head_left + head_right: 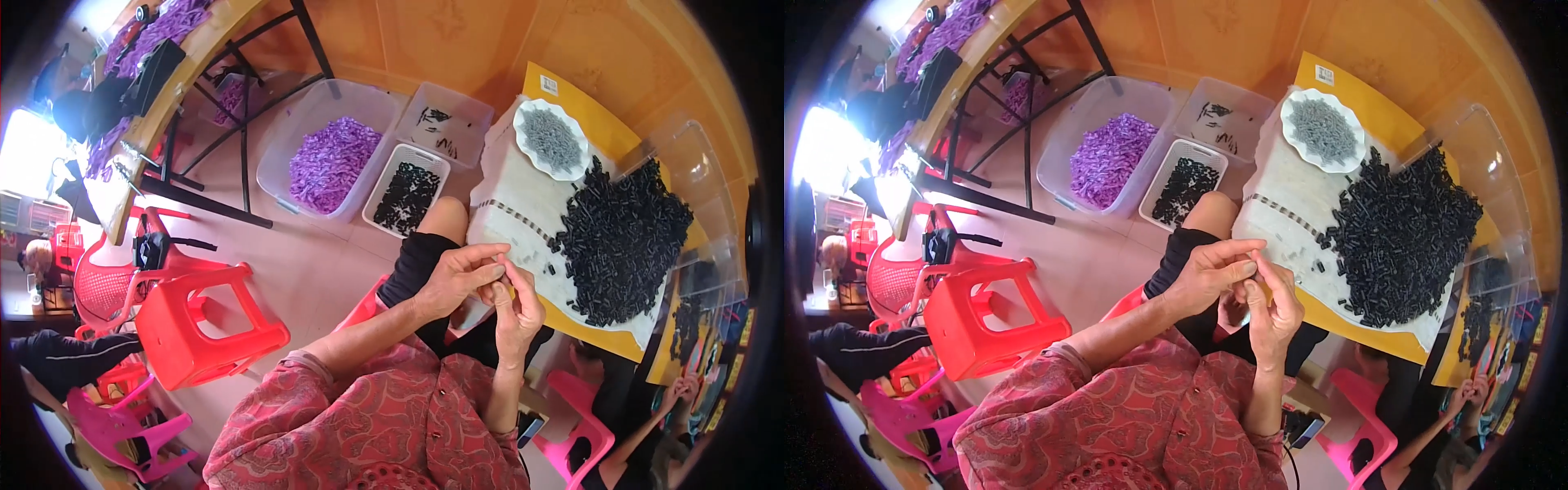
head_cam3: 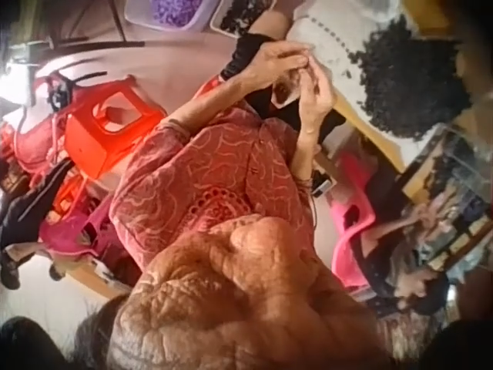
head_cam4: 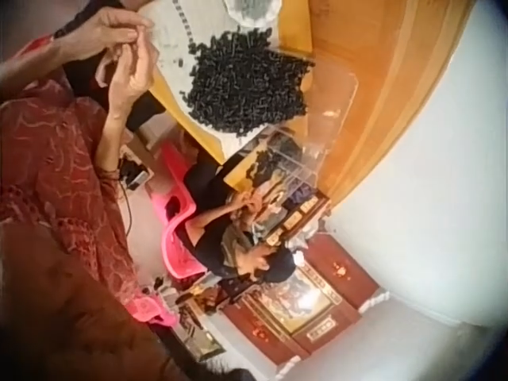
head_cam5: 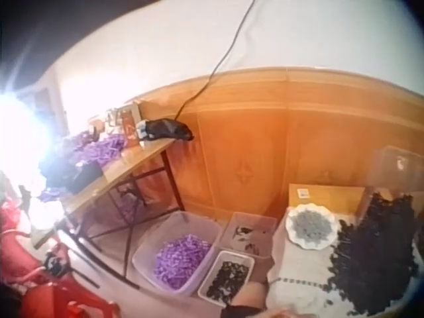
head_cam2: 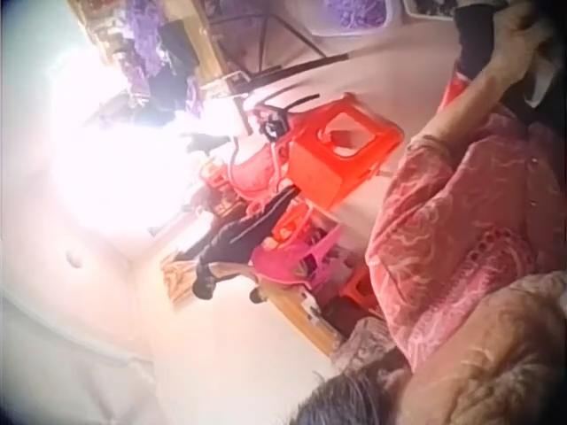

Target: Assembling small components by placing silver rings onto black plastic parts.

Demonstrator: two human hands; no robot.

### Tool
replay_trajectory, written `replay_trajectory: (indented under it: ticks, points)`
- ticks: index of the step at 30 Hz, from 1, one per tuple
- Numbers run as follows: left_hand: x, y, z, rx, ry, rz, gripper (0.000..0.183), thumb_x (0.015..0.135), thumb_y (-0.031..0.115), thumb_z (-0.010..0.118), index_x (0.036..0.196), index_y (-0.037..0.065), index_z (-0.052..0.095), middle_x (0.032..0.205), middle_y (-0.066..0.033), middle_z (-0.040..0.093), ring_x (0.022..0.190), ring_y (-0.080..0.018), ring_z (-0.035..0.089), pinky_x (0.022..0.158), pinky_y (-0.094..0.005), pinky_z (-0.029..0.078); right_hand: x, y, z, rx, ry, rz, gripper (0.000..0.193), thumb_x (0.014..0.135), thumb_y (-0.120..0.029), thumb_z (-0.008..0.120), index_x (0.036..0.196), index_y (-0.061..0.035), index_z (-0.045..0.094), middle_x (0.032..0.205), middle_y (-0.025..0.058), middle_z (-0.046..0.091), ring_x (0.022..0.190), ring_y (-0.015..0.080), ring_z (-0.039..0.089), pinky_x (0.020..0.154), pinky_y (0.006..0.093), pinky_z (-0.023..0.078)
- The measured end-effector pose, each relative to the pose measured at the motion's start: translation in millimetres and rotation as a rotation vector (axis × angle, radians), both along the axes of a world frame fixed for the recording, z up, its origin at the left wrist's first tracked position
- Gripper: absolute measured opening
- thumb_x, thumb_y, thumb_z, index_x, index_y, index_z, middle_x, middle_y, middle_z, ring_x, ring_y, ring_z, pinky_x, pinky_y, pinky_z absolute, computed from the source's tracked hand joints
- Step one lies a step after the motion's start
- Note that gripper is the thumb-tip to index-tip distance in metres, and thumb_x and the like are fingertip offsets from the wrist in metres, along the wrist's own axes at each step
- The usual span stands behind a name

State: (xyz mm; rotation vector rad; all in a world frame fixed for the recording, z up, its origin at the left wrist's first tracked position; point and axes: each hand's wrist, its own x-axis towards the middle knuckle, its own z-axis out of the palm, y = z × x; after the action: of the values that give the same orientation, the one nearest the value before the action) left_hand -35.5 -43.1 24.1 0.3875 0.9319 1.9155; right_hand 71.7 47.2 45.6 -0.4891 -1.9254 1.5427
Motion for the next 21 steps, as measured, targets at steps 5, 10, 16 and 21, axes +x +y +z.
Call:
replay_trajectory:
  ticks: [5, 10, 16, 21]
  points:
    - [-25, -3, -9, -0.139, -0.093, 0.227, 0.021, 0.093, 0.008, 0.058, 0.113, 0.001, 0.063, 0.085, -0.0041, 0.065, 0.063, -0.0085, 0.059, 0.057, -0.0223, 0.052, -5, -2, -1, 0.18, -0.039, -0.032, 0.031, 0.085, 0.003, 0.064, 0.116, 0.0015, 0.062, 0.113, 0.0123, 0.066, 0.097, 0.0178, 0.059, 0.086, 0.0278, 0.047]
    - [-82, -12, -29, -0.372, -0.072, 0.461, 0.016, 0.089, 0.013, 0.064, 0.1, 0.002, 0.067, 0.079, -0.0046, 0.065, 0.06, -0.0094, 0.06, 0.051, -0.0241, 0.054, 4, 7, -11, 0.142, -0.091, -0.063, 0.021, 0.085, 0.002, 0.064, 0.106, 0.0005, 0.067, 0.098, 0.0094, 0.067, 0.085, 0.0159, 0.061, 0.077, 0.0261, 0.048]
    - [-145, -37, -74, -0.501, -0.066, 0.484, 0.025, 0.09, 0.02, 0.064, 0.101, -0.002, 0.062, 0.079, -0.0089, 0.066, 0.058, -0.0125, 0.061, 0.053, -0.0258, 0.055, 7, -1, -16, 0.047, -0.136, -0.022, 0.016, 0.087, 0.004, 0.061, 0.103, 0.0024, 0.067, 0.096, 0.0071, 0.068, 0.085, 0.0099, 0.061, 0.076, 0.0214, 0.048]
    - [-121, -16, -64, -0.528, 0.114, 0.437, 0.023, 0.091, 0.019, 0.062, 0.1, -0.003, 0.063, 0.082, -0.0098, 0.067, 0.058, -0.013, 0.062, 0.054, -0.0247, 0.056, 11, -3, -15, 0.146, -0.09, -0.032, 0.014, 0.088, 0.002, 0.061, 0.1, 0.0009, 0.068, 0.092, 0.0075, 0.068, 0.077, 0.011, 0.065, 0.068, 0.022, 0.05]
